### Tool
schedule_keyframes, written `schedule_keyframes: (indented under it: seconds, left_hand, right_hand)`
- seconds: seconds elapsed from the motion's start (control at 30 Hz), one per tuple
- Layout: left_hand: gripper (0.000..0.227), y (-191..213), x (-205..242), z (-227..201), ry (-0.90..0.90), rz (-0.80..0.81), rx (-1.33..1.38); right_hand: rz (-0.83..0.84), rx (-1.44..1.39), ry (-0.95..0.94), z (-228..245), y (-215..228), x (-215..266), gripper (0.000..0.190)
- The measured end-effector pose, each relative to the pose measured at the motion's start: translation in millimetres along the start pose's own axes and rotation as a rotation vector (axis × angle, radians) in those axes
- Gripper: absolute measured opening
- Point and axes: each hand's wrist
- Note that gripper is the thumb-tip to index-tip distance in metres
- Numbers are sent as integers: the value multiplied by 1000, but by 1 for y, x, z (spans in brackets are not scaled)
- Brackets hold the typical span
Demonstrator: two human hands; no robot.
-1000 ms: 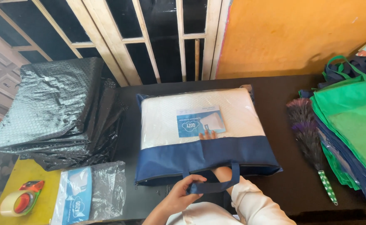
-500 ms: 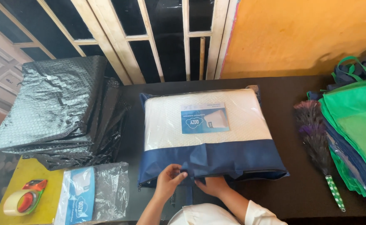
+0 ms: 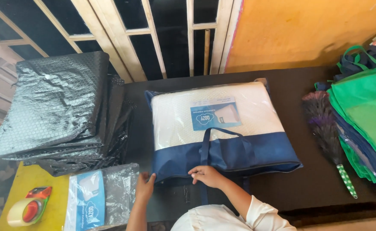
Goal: The person dusts a white pillow wrapped in bubble wrap with a feather duster, then places it into a blue tote bag. They add a product label to the bag, dust the exterior, and flip the bag over to dust the other side. The person then picks up a black bubble mailer.
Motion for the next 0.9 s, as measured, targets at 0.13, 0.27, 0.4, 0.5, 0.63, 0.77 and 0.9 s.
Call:
schedule_keyframes:
  seconds: [0.13, 0.27, 0.4, 0.5, 0.63, 0.77, 0.9]
  left_hand:
    - [46, 11, 14, 15, 275, 202, 449]
    - [46, 15, 23, 4, 251, 271, 628]
    - [29, 21, 25, 10, 137, 381, 653]
    - [24, 29, 24, 6, 197, 383, 660]
    - [15, 28, 13, 21, 148, 405, 661]
    - [18, 22, -2, 39, 167, 368, 713]
    - [17, 3, -15, 55, 205, 278, 728]
  right_hand:
    - [101, 125, -85, -8, -43, -18, 28]
    - [44, 344, 4, -5, -104, -49, 33]
    - [-126, 649, 114, -11, -142, -86, 47]
    - [-254, 885, 286, -39, -159, -118, 36]
    - [-364, 1039, 470, -52, -173, -129, 31]
    - [-337, 1056, 437, -68, -177, -135, 37]
    - [-173, 874, 190, -41, -161, -109, 36]
Point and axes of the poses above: each hand's wrist, its own x-axis away from the middle knuckle, its own y-axis out of the back of the hand, z = x × y, and after that the axes turned 5 degrees about z, right-handed
